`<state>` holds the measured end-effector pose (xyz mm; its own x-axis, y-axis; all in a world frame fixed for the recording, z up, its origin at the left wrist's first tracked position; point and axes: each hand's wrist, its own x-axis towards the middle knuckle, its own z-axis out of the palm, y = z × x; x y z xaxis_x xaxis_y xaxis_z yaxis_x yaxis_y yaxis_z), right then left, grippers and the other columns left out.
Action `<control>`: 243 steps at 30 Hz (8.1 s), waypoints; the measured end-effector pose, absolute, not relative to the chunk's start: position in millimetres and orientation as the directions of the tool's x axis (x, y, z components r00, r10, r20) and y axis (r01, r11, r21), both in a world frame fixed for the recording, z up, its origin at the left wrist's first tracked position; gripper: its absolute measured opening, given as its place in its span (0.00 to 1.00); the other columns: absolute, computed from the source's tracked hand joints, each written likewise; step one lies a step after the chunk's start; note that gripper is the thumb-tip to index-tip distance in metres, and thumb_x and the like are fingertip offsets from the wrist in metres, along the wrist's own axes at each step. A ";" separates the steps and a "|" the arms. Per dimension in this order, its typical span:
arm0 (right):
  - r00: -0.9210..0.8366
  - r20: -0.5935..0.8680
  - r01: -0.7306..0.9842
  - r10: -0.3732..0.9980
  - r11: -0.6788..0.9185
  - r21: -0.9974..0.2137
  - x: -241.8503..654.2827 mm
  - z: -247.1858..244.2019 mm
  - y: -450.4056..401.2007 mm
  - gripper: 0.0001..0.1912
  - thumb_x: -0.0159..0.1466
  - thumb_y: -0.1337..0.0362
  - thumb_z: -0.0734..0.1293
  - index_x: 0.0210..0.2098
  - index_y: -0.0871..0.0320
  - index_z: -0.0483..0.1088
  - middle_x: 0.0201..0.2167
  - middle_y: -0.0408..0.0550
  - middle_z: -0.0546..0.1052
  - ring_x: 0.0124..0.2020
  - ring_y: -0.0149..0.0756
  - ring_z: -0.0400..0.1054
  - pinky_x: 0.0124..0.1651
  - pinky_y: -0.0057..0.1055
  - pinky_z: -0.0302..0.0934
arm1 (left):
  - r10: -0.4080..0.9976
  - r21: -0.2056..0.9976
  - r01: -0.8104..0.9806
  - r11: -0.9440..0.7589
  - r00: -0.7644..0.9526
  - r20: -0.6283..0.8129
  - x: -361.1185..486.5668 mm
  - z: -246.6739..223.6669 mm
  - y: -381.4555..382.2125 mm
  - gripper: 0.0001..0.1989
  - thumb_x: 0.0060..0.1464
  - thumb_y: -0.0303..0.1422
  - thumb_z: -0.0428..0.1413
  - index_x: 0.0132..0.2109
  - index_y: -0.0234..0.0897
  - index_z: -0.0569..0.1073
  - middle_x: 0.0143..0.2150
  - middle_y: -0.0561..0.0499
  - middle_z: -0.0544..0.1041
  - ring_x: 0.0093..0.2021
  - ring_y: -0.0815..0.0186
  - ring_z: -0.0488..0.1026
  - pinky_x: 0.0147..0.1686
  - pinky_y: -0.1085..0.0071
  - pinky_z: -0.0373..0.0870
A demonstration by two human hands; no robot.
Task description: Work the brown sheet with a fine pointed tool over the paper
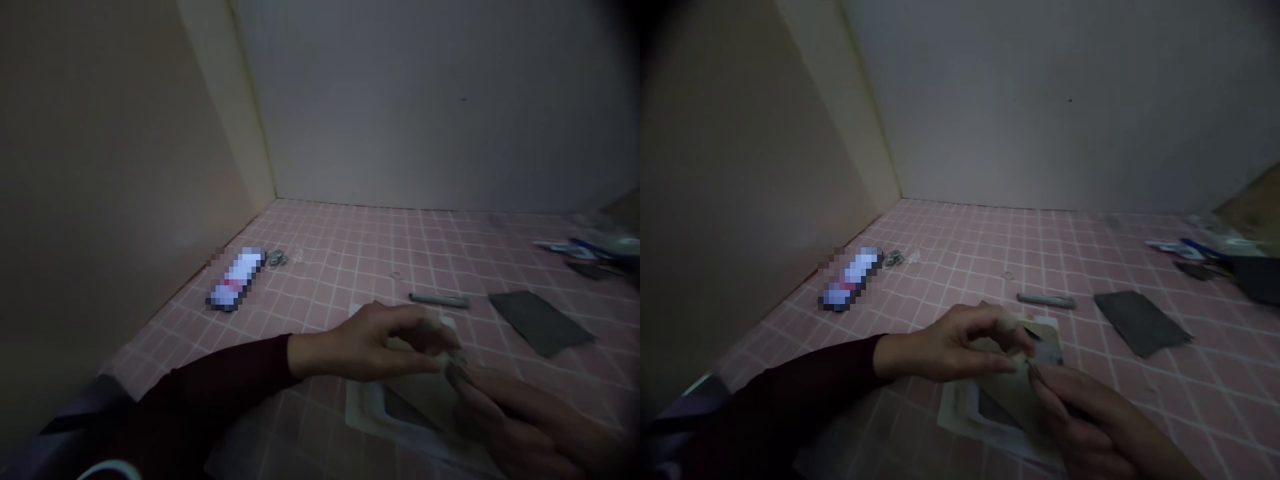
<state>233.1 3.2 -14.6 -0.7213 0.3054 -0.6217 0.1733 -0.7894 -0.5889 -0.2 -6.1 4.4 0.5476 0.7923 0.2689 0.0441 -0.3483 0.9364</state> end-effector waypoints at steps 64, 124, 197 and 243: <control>-0.929 -0.290 -0.028 0.228 -0.828 -0.561 226.1 -6.8 4.4 0.15 0.69 0.58 0.59 0.27 0.57 0.62 0.11 0.28 0.51 0.10 0.21 0.32 0.10 0.17 0.34 | 0.830 0.939 0.134 -0.316 0.519 0.206 -2.4 -4.7 -12.5 0.10 0.61 0.29 0.57 0.50 0.42 0.72 0.45 0.49 0.75 0.46 0.64 0.73 0.46 0.69 0.69; -0.960 -0.208 -0.056 0.185 -0.861 -0.506 226.9 -10.6 4.2 0.13 0.68 0.58 0.60 0.28 0.57 0.62 0.11 0.28 0.53 0.09 0.20 0.33 0.10 0.16 0.37 | 0.842 0.964 0.062 -0.260 0.503 0.195 0.7 -1.4 -16.7 0.11 0.61 0.27 0.57 0.50 0.40 0.72 0.45 0.48 0.74 0.46 0.63 0.72 0.46 0.69 0.70; -0.627 0.297 0.266 0.720 0.556 -0.788 214.8 -15.3 -17.3 0.11 0.69 0.69 0.58 0.30 0.59 0.65 0.24 0.40 0.65 0.25 0.28 0.56 0.28 0.28 0.51 | 0.917 0.999 -0.041 0.009 0.400 0.008 9.0 -0.5 -15.4 0.07 0.57 0.29 0.62 0.43 0.36 0.73 0.34 0.54 0.72 0.32 0.74 0.69 0.32 0.80 0.68; -0.955 -0.196 -0.090 0.222 -0.849 -0.521 223.7 -16.8 -1.0 0.14 0.67 0.55 0.61 0.28 0.56 0.61 0.11 0.28 0.52 0.10 0.21 0.33 0.10 0.18 0.35 | 0.867 0.978 -0.052 -0.202 0.456 0.203 7.3 -1.5 -20.6 0.10 0.60 0.27 0.58 0.48 0.41 0.74 0.43 0.50 0.74 0.44 0.67 0.73 0.44 0.72 0.71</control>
<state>223.7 -1.0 -16.8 -0.9553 0.2215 -0.1955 -0.0900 -0.8485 -0.5215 7.3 -20.6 -1.5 0.4556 0.8667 0.2029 -0.0521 -0.2016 0.9781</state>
